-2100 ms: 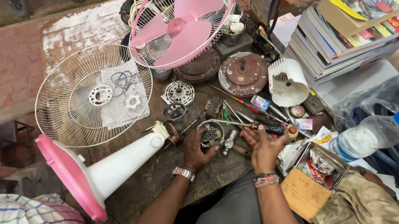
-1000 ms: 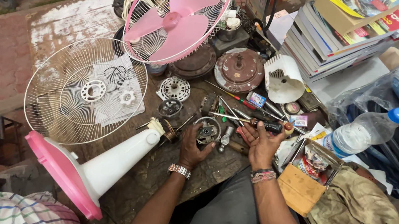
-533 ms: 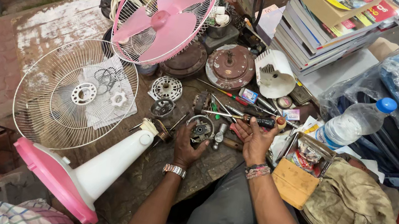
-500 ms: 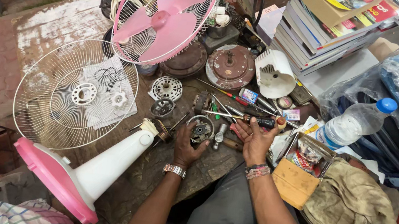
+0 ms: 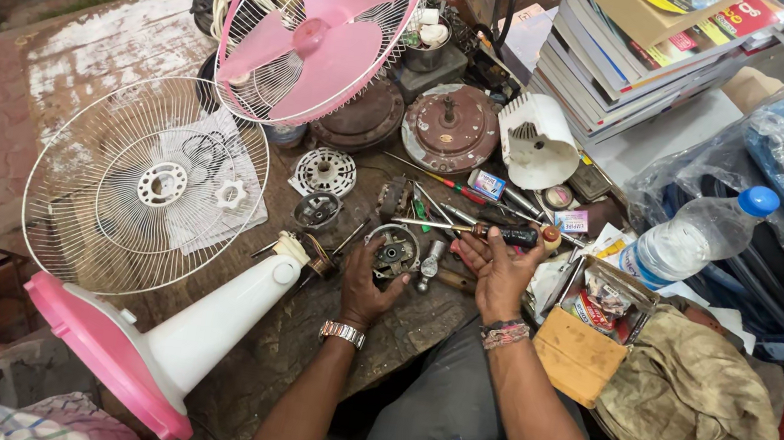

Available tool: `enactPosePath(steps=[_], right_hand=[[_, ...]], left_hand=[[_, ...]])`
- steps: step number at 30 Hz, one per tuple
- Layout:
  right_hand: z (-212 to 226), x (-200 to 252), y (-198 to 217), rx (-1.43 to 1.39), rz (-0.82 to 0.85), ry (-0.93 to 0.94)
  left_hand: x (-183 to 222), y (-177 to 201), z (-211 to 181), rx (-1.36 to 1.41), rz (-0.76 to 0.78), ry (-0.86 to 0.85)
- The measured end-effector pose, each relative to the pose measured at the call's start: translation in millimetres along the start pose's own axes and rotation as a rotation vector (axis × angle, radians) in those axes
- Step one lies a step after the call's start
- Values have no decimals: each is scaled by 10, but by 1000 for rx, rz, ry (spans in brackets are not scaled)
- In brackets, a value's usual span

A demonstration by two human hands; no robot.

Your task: The person works on a disassembled fan motor assembly on a cluttered workbench. They use pliers and a small hammer to adjust internal components, then apply lubricant from a bottle to the motor shaft. The person continues to manipulate the motor housing and small parts with their hands and tools throughout the clip.

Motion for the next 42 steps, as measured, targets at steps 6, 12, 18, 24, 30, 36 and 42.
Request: enactPosePath(steps=[6, 12, 18, 24, 30, 36, 42], right_hand=[[-12, -3, 25, -28, -38, -18], [3, -24, 20, 0, -1, -3], [-41, -43, 75, -48, 65, -22], [-34, -37, 106, -64, 45, -40], [-8, -51, 37, -84, 64, -58], [-39, -51, 92, -63, 54, -37], [1, -64, 28, -53, 29, -38]], left_hand=[[-12, 18, -36, 3, -2, -2], [-28, 9, -22, -3, 7, -18], [35, -14, 18, -12, 19, -12], [75, -46, 52, 9, 25, 25], [23, -21, 51, 5, 25, 18], [53, -33, 34, 14, 19, 22], [21, -34, 51, -6, -3, -22]])
Point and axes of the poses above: each hand's wrist, its own x-axis away from the middle knuckle, its own y-axis out of the back of the hand, z = x × y, the point moved 4 cm from there along -x, towards the middle knuckle, and after that the axes turned 14 degrees about -y, right-handed, at the moved point
